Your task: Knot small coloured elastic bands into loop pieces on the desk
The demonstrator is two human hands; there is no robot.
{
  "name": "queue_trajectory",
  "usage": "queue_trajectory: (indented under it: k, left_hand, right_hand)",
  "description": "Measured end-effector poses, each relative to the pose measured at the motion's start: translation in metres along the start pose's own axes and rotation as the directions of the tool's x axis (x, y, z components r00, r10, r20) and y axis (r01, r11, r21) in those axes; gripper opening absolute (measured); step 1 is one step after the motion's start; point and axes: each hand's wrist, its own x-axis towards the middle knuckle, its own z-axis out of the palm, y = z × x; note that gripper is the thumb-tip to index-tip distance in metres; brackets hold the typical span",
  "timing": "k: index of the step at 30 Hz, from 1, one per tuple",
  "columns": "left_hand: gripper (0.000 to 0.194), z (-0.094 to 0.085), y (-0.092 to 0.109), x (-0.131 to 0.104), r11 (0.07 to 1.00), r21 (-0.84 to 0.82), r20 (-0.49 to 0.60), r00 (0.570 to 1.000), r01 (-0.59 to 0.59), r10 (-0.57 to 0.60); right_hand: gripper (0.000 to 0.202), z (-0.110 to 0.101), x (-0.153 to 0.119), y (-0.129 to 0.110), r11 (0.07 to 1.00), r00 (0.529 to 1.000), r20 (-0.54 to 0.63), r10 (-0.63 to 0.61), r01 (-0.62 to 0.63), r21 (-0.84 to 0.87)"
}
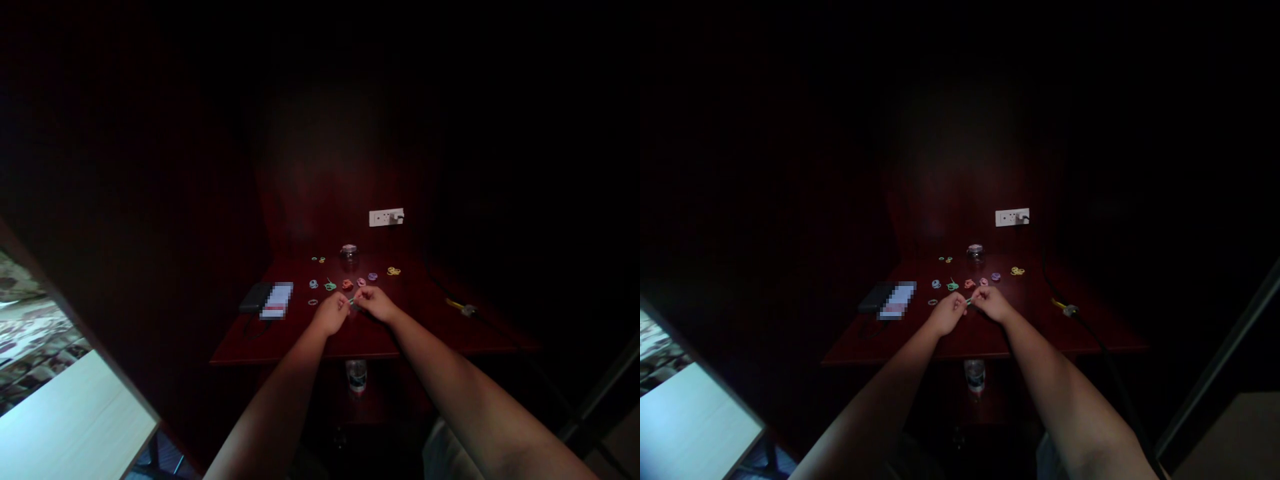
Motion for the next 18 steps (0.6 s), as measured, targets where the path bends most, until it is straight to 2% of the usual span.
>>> queue_trajectory:
  k: [6,13,18]
  left_hand:
    - [0.017,-0.002,0.004,-0.002,0.997,-0.075,-0.005,1.0,0.017,-0.018]
    - [0.018,0.0,-0.001,-0.002,0.996,-0.093,0.008,1.0,-0.012,0.013]
    - [0.019,0.001,-0.004,-0.001,0.997,-0.073,0.007,1.0,-0.022,0.023]
  right_hand:
    - [0.026,0.001,-0.009,-0.007,1.0,1.0,-0.012,0.01,-0.01,0.003]
    - [0.03,0.001,-0.011,-0.01,0.999,1.0,-0.007,0.007,-0.007,0.035]
    - [0.03,-0.002,-0.013,-0.014,1.0,0.998,-0.057,0.009,-0.007,0.03]
